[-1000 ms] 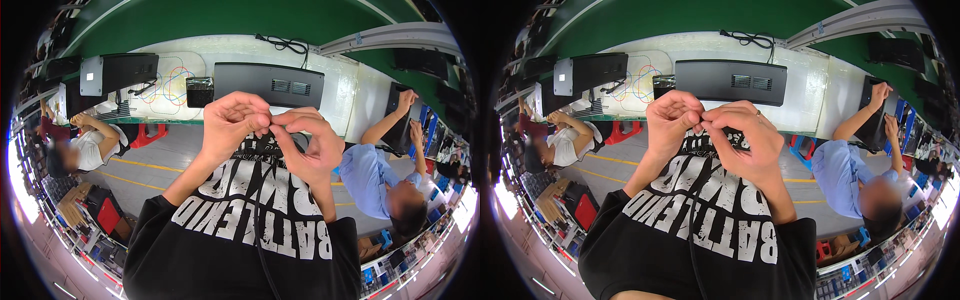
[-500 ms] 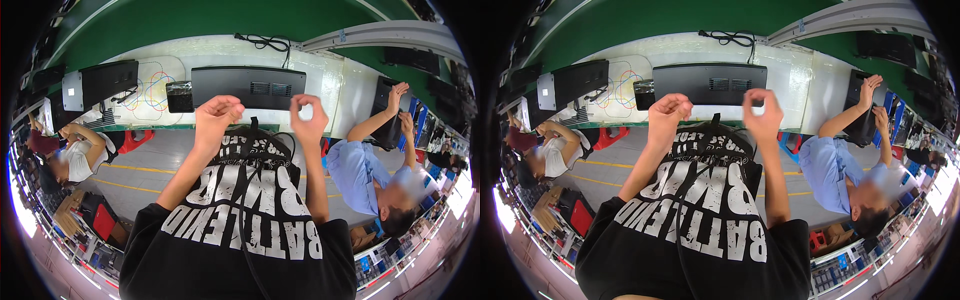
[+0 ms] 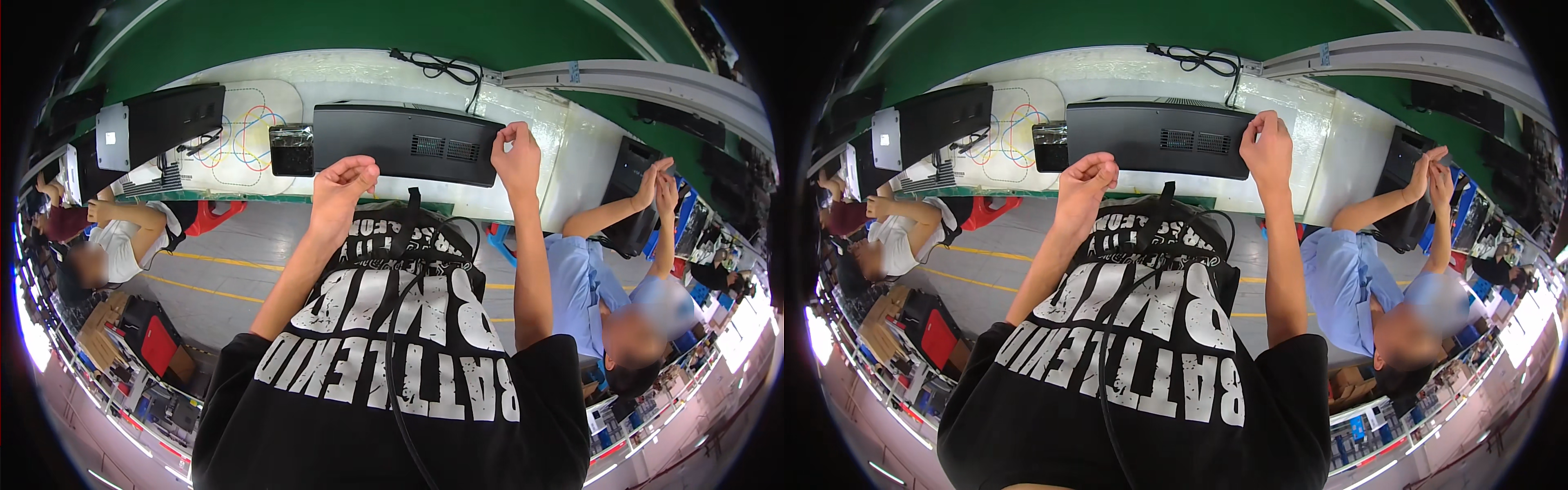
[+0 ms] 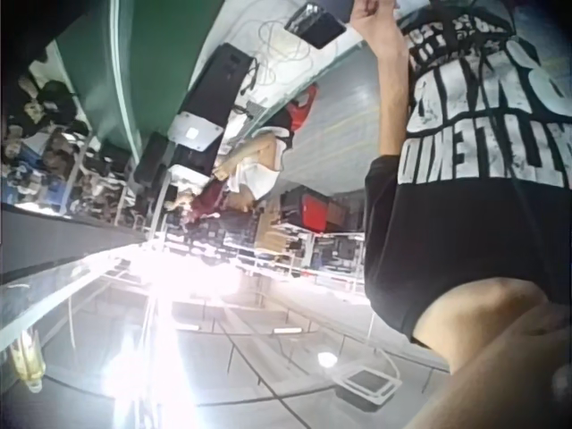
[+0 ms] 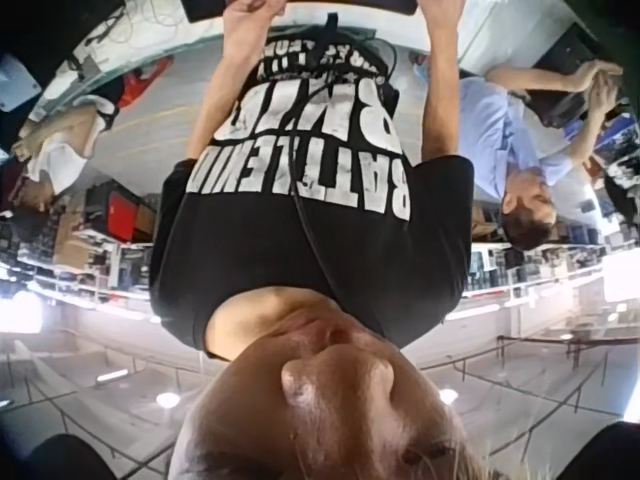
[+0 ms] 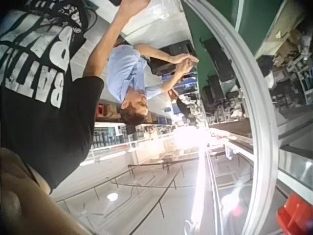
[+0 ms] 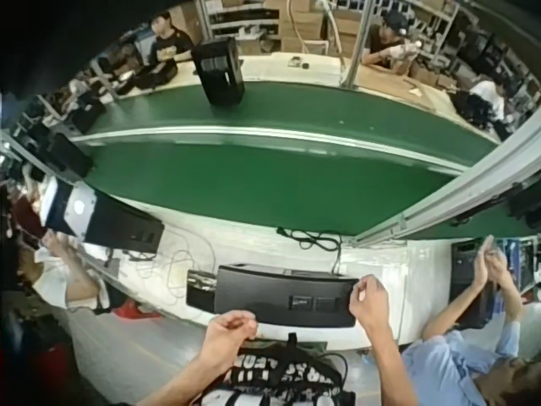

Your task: Assembling electronic power units on a production line by inspecting units and attaching small rubber gaskets to the wires.

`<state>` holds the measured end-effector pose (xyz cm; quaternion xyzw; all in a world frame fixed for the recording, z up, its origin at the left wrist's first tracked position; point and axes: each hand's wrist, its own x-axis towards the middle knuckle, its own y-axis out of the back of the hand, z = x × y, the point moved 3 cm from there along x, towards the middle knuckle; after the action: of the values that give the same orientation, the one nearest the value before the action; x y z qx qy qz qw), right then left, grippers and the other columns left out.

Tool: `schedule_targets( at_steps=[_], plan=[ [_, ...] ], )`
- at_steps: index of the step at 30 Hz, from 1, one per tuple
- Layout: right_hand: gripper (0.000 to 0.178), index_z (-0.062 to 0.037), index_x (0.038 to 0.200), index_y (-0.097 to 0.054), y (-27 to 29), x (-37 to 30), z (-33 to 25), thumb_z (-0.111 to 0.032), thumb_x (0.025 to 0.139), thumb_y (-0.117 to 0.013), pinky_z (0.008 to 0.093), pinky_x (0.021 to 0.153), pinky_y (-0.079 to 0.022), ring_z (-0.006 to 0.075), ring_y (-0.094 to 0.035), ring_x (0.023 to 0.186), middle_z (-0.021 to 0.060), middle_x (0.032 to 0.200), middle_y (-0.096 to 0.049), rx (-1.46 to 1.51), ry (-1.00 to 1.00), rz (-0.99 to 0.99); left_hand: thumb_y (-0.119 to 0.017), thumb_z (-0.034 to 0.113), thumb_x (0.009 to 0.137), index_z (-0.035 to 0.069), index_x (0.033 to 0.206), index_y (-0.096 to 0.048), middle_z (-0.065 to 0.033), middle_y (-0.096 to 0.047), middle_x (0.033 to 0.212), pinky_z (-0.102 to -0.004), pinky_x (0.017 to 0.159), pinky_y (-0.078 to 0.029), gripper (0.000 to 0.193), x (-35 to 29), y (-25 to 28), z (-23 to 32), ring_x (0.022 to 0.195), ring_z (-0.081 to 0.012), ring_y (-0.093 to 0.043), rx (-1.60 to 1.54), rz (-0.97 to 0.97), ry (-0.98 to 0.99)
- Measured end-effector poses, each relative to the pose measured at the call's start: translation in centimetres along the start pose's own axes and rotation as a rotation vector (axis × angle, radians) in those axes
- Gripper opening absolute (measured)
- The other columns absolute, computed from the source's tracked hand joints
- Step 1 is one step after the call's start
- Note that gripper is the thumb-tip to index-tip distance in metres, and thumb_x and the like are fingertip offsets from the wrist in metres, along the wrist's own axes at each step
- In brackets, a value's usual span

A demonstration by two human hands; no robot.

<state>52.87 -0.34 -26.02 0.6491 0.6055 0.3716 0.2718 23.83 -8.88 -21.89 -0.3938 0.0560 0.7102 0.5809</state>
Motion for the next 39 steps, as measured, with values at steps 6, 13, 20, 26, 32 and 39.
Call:
schedule_targets(
  at_steps=[6,13,20,26,32,39],
  plan=[
    [0.012,0.0001,0.079,-0.053,0.0,2.1,-1.2,0.001,0.070,-0.060,0.0381,0.058,-0.050,0.0309,-0.061,0.061,0.0153,0.067,-0.061,-0.170,-0.105,-0.123,-0.070,0.009,0.083,-0.002,0.099,-0.063,-0.0038,-0.063,0.081,-0.0230,0.067,-0.044,0.020,0.2,0.4,-0.1,0.070,-0.0103,-0.054,-0.009,-0.024,0.001],
    [0.023,0.0064,0.077,-0.058,-0.1,4.7,-3.0,-0.004,0.058,-0.065,0.0415,0.067,-0.054,0.0417,-0.064,0.075,0.0258,0.079,-0.064,-0.405,-0.296,-0.381,-0.066,0.009,0.085,-0.002,0.098,-0.062,-0.0043,-0.061,0.081,-0.0228,0.068,-0.042,0.017,0.2,0.4,0.7,0.072,-0.0110,-0.052,-0.001,-0.034,0.002],
    [0.023,0.0036,0.082,-0.062,-0.3,4.1,0.4,-0.003,0.060,-0.061,0.0364,0.068,-0.052,0.0311,-0.066,0.072,0.0183,0.077,-0.066,-0.223,-0.383,-0.280,-0.071,0.010,0.082,-0.002,0.096,-0.065,-0.0031,-0.063,0.081,-0.0229,0.067,-0.043,0.019,0.2,1.7,0.6,0.071,-0.0093,-0.053,-0.073,0.005,-0.018],
    [0.029,0.0012,0.089,-0.064,-1.3,4.9,3.6,-0.003,0.061,-0.064,0.0289,0.069,-0.049,0.0176,-0.063,0.074,0.0102,0.084,-0.066,0.158,-0.518,-0.450,-0.068,0.012,0.085,0.000,0.102,-0.063,-0.0035,-0.063,0.084,-0.0240,0.068,-0.044,0.022,-0.4,1.6,0.8,0.073,-0.0105,-0.054,-0.244,-0.070,0.004],
    [0.026,0.0006,0.092,-0.064,-2.0,3.9,6.5,0.002,0.065,-0.064,0.0257,0.069,-0.048,0.0147,-0.059,0.079,0.0077,0.087,-0.063,0.450,-0.424,-0.449,-0.069,0.020,0.083,0.008,0.109,-0.060,-0.0007,-0.055,0.090,-0.0245,0.073,-0.042,0.031,-2.4,-1.6,3.0,0.081,-0.0126,-0.046,-0.672,-0.458,0.039],
    [0.025,0.0016,0.096,-0.063,-2.4,2.7,6.2,0.004,0.071,-0.064,0.0233,0.076,-0.046,0.0139,-0.057,0.086,0.0072,0.094,-0.062,0.558,-0.567,-0.345,-0.076,0.026,0.075,0.012,0.110,-0.057,0.0037,-0.050,0.087,-0.0220,0.071,-0.038,0.042,-5.1,-3.4,4.4,0.081,-0.0106,-0.042,-0.838,-0.608,0.121]
  ],
)
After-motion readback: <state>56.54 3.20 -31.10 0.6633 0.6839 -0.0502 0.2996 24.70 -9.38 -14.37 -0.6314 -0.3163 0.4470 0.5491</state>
